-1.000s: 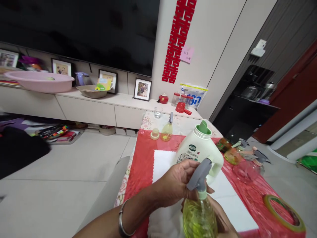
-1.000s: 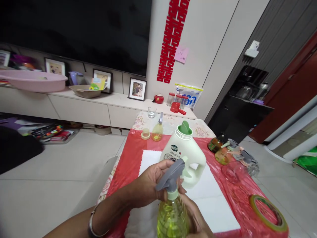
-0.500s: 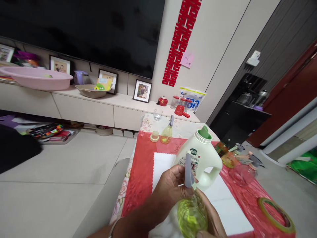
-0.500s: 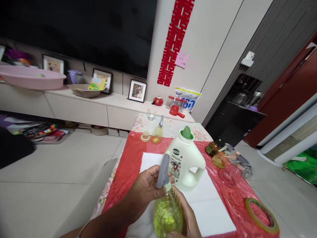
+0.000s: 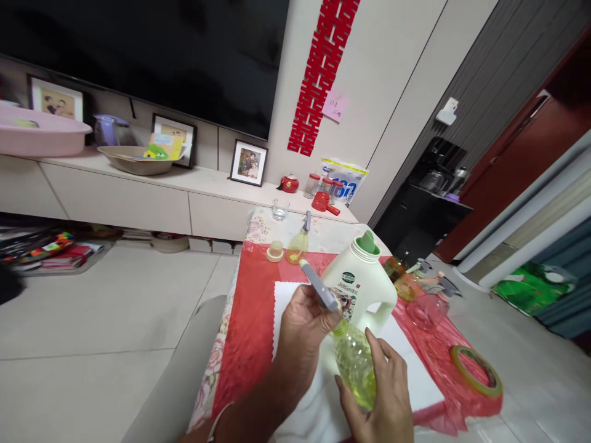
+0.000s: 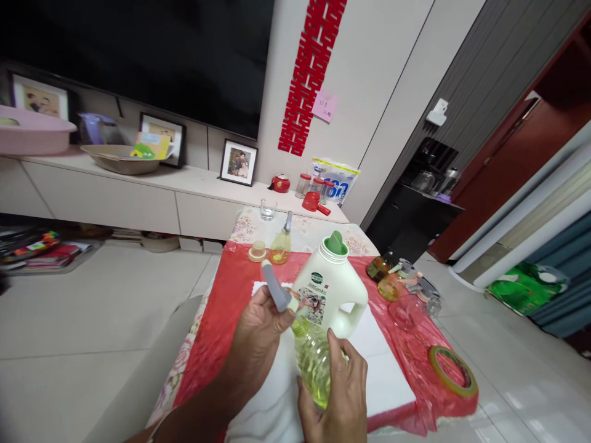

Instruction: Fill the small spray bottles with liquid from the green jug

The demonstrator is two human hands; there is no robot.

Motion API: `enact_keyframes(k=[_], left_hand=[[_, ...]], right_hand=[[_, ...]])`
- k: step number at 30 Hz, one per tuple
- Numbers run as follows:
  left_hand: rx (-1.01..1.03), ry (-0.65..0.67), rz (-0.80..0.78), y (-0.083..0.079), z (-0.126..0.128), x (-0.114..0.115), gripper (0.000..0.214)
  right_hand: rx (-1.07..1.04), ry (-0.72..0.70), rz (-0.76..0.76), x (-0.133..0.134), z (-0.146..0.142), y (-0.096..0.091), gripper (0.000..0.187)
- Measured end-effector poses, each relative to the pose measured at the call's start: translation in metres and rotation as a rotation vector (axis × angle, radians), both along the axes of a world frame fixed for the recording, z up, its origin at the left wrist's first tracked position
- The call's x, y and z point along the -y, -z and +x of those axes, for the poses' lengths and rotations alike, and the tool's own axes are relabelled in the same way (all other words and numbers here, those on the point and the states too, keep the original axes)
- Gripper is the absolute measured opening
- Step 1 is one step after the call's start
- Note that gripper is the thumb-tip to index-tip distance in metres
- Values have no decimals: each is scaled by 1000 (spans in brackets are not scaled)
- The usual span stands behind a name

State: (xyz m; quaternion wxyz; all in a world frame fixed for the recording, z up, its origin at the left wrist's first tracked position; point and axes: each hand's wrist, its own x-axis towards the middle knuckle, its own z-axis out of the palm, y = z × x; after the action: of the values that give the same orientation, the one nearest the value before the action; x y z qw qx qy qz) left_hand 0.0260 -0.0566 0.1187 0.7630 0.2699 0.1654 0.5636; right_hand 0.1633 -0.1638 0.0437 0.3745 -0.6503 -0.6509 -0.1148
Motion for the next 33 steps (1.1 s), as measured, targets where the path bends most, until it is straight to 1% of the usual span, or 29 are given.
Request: enact_keyframes(k=[2,4,6,7,9,12,13,15,17,19,21,23,26,30,33], left_hand=[[31,-68,32,-7,-6,-10,41],[77,-100,39,-12,-15,-23,41],[154,-111,9,-12,-23,-36,39],[199,-111,-23,-10,-26,-43,37],[282,-99,-105,0,-30,-56,33],[356,-55,-215,21,-26,-68,32],[360,-30,-237,29,-24,-70,32],[352,10,-258,42,-18,-72,33],[345,35,-256,51,-14,-72,37],[342,59,-240,57,-13,-71,40],[337,89,-214,61,-14,-70,40],[333,112,-190,63,-15,-69,38],[331,124,-182,65,-16,-68,33],[319,142,-204,68,-15,-69,33],[316,138,-216,69,-15,-71,33]], right_hand=[[-36,3,-18,3,3,6,73],[-113,5,-52,8,9,10,74],[-190,31,-80,14,16,7,76],[-222,57,-85,17,19,3,77],[-270,146,-90,22,25,-13,79],[-270,310,-105,22,37,-48,85],[-240,337,-103,18,43,-61,88],[-106,357,-61,8,57,-88,91],[86,274,13,-7,72,-113,85],[275,189,37,-23,87,-135,77],[429,134,52,-38,97,-153,73],[542,105,43,-51,104,-169,71],[672,60,22,-65,109,-186,68],[841,-4,-29,-75,107,-207,61],[947,-4,-68,-80,101,-222,57]])
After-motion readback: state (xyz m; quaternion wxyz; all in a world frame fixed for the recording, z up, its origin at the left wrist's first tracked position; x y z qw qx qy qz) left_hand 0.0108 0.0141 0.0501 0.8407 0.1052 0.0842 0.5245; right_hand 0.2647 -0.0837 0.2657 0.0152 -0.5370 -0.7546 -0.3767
